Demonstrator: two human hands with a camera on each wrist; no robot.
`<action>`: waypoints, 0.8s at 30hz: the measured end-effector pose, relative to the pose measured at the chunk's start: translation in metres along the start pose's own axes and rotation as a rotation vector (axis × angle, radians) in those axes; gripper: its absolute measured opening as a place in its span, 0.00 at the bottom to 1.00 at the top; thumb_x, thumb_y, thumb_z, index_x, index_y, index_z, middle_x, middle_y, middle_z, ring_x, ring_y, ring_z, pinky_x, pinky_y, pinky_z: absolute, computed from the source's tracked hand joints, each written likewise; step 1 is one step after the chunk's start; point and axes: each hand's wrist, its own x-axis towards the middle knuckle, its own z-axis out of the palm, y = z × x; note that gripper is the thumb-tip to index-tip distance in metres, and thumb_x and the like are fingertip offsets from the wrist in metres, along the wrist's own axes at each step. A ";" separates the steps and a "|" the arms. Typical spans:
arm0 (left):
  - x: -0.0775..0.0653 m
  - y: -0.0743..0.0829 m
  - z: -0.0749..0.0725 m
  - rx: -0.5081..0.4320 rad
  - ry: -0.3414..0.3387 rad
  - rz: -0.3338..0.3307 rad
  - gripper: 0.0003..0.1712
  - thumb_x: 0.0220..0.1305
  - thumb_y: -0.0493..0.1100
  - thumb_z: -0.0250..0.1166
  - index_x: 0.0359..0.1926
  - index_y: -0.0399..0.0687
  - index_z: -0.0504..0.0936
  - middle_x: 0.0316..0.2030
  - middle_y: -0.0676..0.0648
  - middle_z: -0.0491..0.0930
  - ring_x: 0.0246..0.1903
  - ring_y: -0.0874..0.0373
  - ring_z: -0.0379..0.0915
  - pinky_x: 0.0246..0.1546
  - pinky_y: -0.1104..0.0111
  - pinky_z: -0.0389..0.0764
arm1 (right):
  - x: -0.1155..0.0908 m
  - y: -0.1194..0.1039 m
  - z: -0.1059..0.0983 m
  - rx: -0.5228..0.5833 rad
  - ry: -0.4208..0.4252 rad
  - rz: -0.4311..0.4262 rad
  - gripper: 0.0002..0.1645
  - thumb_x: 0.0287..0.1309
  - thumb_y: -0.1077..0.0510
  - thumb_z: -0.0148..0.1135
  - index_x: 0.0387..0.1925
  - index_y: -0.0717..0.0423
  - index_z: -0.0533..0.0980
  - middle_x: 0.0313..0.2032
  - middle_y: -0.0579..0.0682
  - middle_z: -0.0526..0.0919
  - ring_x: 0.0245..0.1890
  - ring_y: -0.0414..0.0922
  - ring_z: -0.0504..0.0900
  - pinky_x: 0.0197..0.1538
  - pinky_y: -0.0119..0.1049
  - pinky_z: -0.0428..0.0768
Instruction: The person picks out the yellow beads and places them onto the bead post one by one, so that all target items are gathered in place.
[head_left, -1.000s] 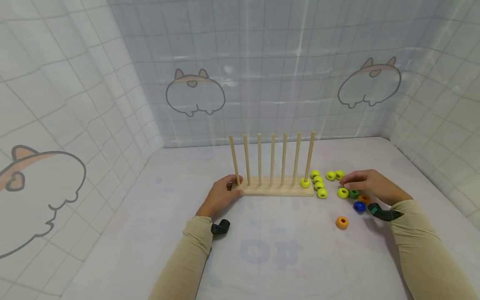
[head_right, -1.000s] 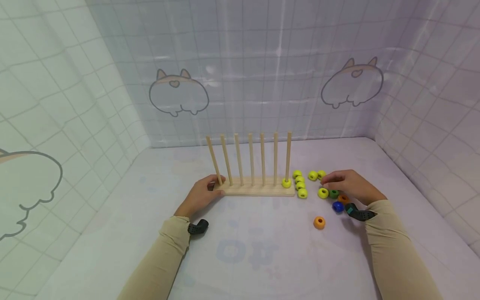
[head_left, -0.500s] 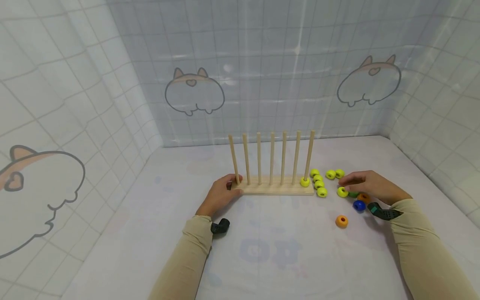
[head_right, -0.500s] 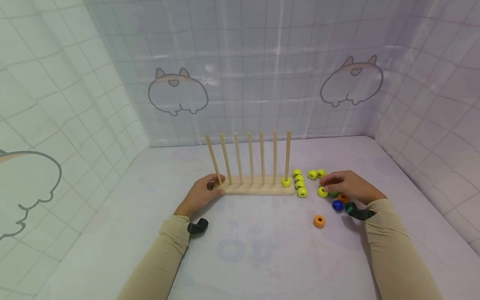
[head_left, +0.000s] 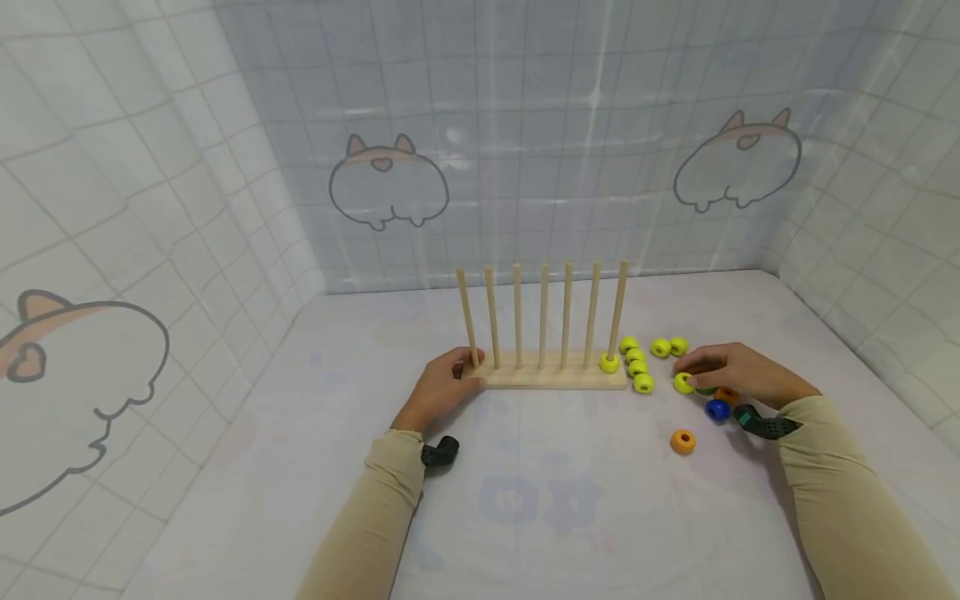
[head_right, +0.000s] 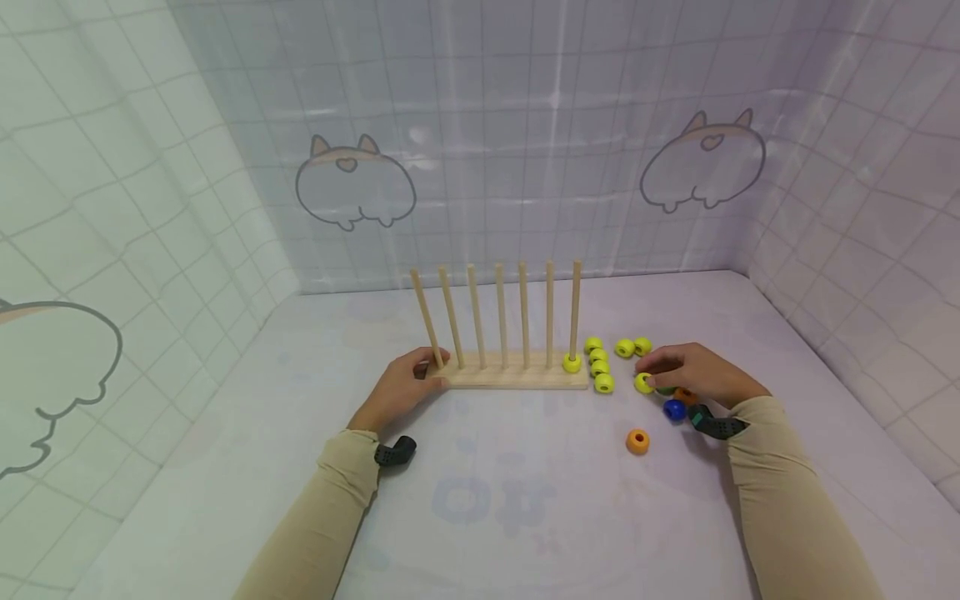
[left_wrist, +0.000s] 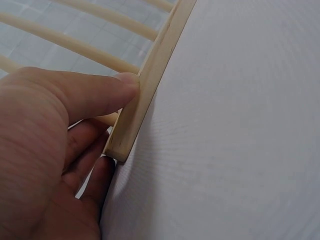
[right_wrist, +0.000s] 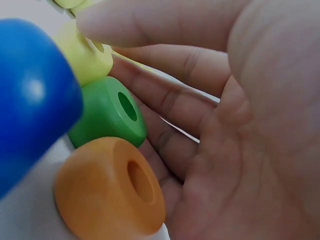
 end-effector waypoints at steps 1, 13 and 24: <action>0.000 0.000 0.000 0.002 -0.001 0.002 0.21 0.60 0.41 0.71 0.55 0.53 0.81 0.57 0.50 0.80 0.54 0.52 0.76 0.58 0.55 0.73 | 0.000 0.000 0.000 0.004 -0.004 0.007 0.26 0.65 0.48 0.65 0.61 0.52 0.78 0.60 0.55 0.78 0.57 0.51 0.75 0.49 0.40 0.78; 0.000 0.001 -0.001 -0.006 -0.001 0.004 0.21 0.60 0.41 0.71 0.55 0.53 0.82 0.56 0.50 0.80 0.54 0.51 0.76 0.59 0.55 0.72 | 0.002 -0.001 0.001 -0.015 -0.005 0.030 0.26 0.65 0.48 0.65 0.61 0.52 0.78 0.62 0.59 0.75 0.53 0.51 0.74 0.45 0.42 0.78; -0.002 0.001 -0.001 -0.002 0.004 0.005 0.21 0.60 0.41 0.71 0.55 0.53 0.82 0.56 0.50 0.81 0.53 0.52 0.76 0.58 0.56 0.73 | 0.003 -0.002 0.003 -0.100 0.021 0.002 0.27 0.66 0.43 0.63 0.60 0.52 0.79 0.60 0.56 0.77 0.56 0.51 0.74 0.52 0.43 0.75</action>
